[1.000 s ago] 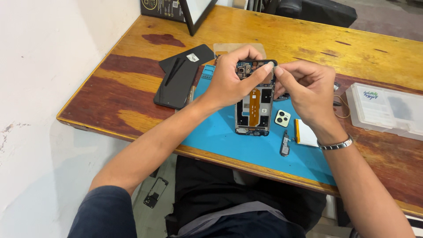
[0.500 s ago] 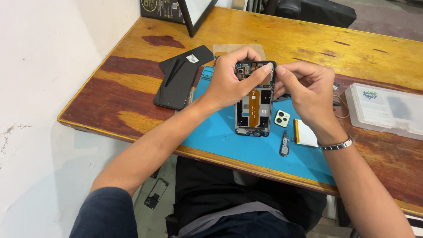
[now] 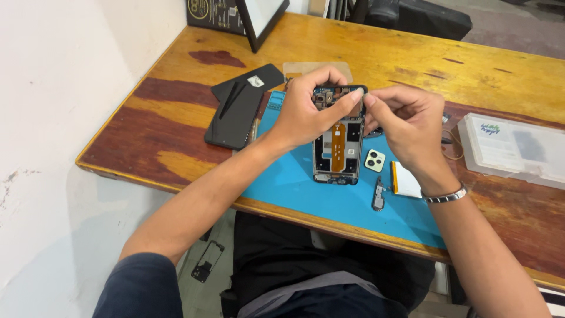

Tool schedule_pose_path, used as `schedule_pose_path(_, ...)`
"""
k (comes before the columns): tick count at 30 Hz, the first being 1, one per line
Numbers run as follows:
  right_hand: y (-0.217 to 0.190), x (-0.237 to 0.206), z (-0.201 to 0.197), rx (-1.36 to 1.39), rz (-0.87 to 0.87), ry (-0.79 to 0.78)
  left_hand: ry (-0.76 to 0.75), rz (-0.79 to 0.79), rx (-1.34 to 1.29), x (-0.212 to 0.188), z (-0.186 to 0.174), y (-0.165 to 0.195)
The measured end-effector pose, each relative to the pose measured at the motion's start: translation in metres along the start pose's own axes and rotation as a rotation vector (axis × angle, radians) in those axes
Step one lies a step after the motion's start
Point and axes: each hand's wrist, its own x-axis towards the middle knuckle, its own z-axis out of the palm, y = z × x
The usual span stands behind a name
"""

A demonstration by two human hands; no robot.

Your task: The person works on a disassembled smartphone, carefully peeling off a protective film from the internal frame and then using a prying tool to adjust components near the battery. The task involves precise hand movements to handle delicate internal parts.

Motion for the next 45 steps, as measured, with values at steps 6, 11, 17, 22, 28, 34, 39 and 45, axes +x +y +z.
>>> schedule_pose_path(6, 0.001, -0.002, 0.002, -0.007, 0.005, 0.006, -0.007, -0.035, -0.063, -0.002, 0.002, -0.001)
schedule_pose_path(11, 0.0, 0.0, 0.002, -0.005, -0.009, -0.01, -0.021, -0.035, -0.065, -0.002, 0.0, -0.001)
schedule_pose_path(17, 0.0, 0.0, 0.001, -0.004, -0.011, -0.015, -0.033, -0.023, -0.086, -0.002, 0.0, 0.0)
schedule_pose_path(22, 0.0, -0.002, 0.001, -0.001, -0.027, -0.012, -0.037, 0.003, -0.073, -0.003, 0.0, 0.002)
schedule_pose_path(28, -0.004, -0.006, 0.0, -0.022, -0.095, -0.036, -0.055, -0.013, -0.091, -0.003, -0.001, 0.009)
schedule_pose_path(34, -0.007, -0.007, -0.001, 0.021, -0.115, -0.054, -0.076, -0.01, -0.121, -0.003, -0.002, 0.016)
schedule_pose_path(39, -0.008, -0.004, 0.0, -0.013, -0.059, -0.03, -0.025, 0.024, -0.019, -0.001, -0.001, 0.016)
schedule_pose_path(45, -0.009, -0.003, 0.0, -0.035, -0.031, -0.027, 0.015, 0.051, 0.027, 0.0, 0.001, 0.013)
